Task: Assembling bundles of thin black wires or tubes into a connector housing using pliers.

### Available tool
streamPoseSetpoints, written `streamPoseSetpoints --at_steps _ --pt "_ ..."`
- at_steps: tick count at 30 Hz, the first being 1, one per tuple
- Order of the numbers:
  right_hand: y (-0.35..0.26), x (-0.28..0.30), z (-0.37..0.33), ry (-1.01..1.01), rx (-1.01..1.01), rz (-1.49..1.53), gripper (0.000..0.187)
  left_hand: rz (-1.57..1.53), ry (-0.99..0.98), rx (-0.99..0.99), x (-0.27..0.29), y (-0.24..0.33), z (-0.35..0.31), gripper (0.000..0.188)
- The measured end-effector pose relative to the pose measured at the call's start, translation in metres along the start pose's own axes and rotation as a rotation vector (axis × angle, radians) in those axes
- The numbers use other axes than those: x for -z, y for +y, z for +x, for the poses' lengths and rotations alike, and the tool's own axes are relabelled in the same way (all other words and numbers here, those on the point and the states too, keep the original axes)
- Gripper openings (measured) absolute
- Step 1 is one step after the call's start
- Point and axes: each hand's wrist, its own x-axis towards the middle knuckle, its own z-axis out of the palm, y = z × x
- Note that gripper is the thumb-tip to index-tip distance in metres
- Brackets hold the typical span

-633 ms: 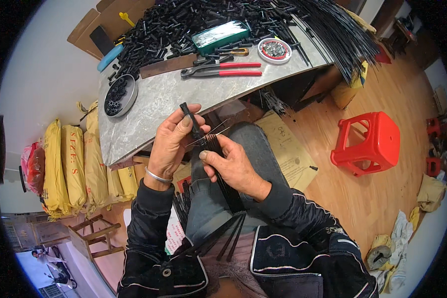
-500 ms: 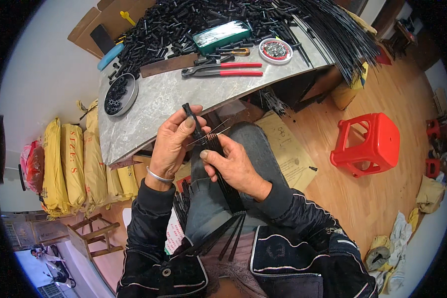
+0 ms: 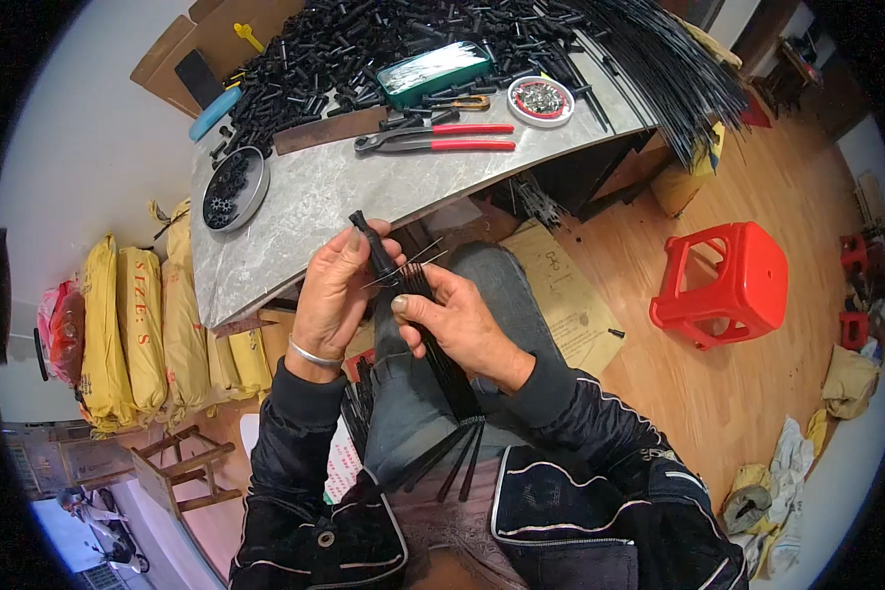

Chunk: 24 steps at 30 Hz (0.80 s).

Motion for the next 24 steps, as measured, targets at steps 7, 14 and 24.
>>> streamPoseSetpoints --at_steps 7,14,24 --pt "0.004 0.005 0.005 -0.054 -0.014 0.076 0.018 -0.186 0.086 0.019 -0.003 -0.007 -0.003 0.038" --pt "0.004 0.006 0.003 -0.086 -0.03 0.069 0.017 -0.058 0.225 -0.052 -0.02 -0.007 -0.013 0.035" --pt "0.007 0.011 0.007 -0.152 -0.066 0.203 0.012 -0.129 0.183 -0.054 -0.017 -0.006 -0.01 0.033"
